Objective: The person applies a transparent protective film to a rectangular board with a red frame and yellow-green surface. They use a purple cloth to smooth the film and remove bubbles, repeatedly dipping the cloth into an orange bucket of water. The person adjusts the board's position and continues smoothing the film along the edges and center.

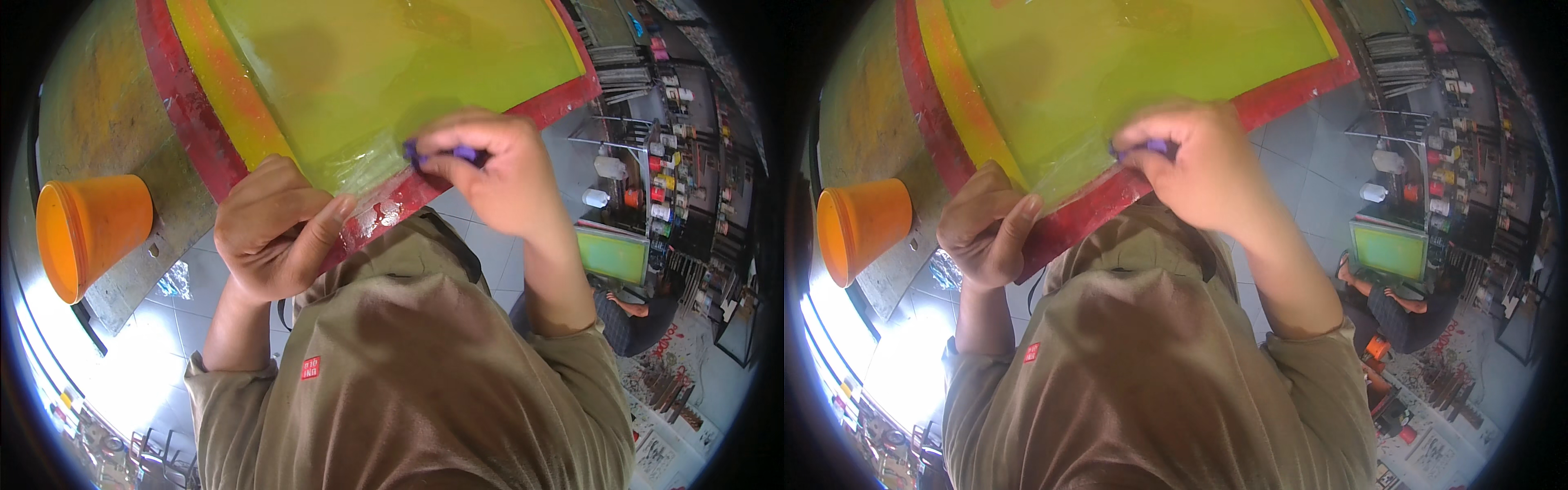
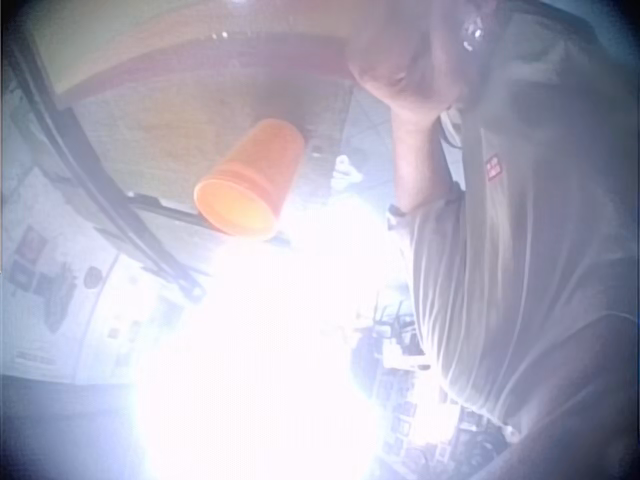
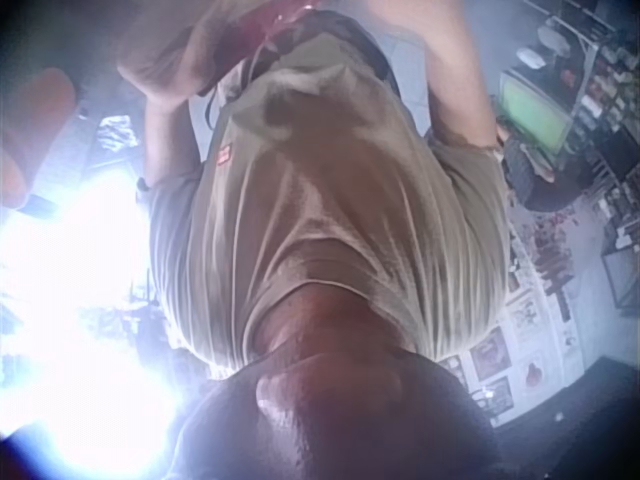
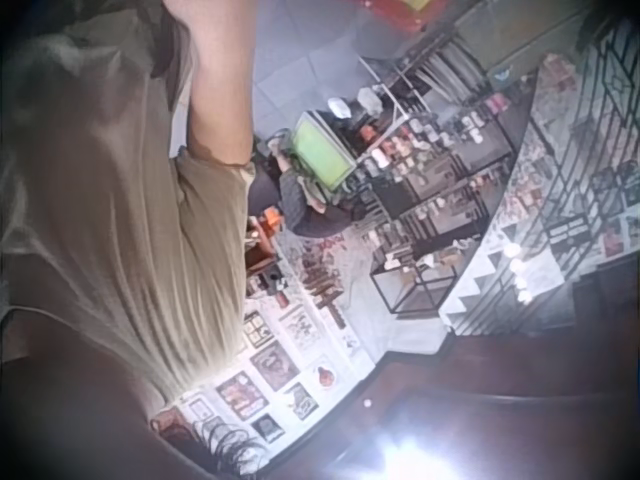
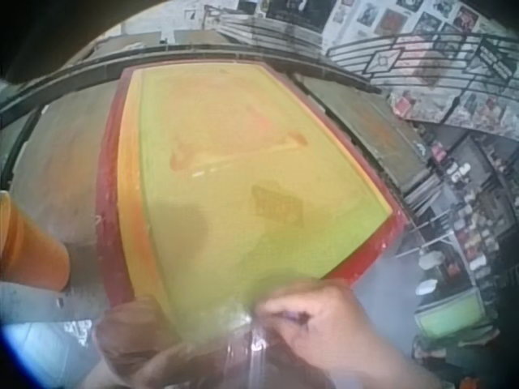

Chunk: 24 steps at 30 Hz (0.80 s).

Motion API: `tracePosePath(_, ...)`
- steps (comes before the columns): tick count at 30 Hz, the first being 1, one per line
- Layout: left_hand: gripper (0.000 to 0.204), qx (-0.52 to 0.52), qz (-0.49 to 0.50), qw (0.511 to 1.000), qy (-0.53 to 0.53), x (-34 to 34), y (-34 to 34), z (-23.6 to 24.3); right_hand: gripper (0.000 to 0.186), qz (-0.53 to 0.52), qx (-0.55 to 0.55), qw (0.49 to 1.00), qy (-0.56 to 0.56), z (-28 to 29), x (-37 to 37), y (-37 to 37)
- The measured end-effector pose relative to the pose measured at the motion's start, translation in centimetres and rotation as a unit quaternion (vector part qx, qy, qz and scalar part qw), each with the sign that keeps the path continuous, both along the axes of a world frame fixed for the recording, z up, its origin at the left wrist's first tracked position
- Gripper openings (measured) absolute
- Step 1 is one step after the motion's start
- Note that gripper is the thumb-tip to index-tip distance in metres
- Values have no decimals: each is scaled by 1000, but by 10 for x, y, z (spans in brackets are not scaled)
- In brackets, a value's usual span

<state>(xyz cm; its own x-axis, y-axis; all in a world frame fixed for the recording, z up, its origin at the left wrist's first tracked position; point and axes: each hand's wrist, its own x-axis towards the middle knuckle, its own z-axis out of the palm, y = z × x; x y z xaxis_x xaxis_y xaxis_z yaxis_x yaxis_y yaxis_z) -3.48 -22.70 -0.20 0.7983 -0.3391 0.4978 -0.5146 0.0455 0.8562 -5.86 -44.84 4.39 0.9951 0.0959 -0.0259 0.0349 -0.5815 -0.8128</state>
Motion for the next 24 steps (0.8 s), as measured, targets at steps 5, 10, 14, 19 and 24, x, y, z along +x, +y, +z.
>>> tracePosePath(5, 8, -2, 6, 1000, 2, -1, 2, 0, 20, 38, -63, 993, -93, -7, 3, 7)
tracePosePath(10, 9, -9, 2, 1000, 1, -1, 2, 0, 19, -22, 26, 999, -19, 0, -5, 1)
tracePosePath(14, 9, -10, 4, 1000, -1, -1, 1, 0, 12, -88, 87, 979, -161, -24, 19, 16)
tracePosePath(19, 9, -18, 8, 1000, 2, -1, 1, 0, 14, -14, -66, 982, -178, -22, 4, 21)
tracePosePath(24, 9, -18, 4, 1000, 5, -1, 3, 0, 16, 14, -98, 984, -146, -13, -15, 15)
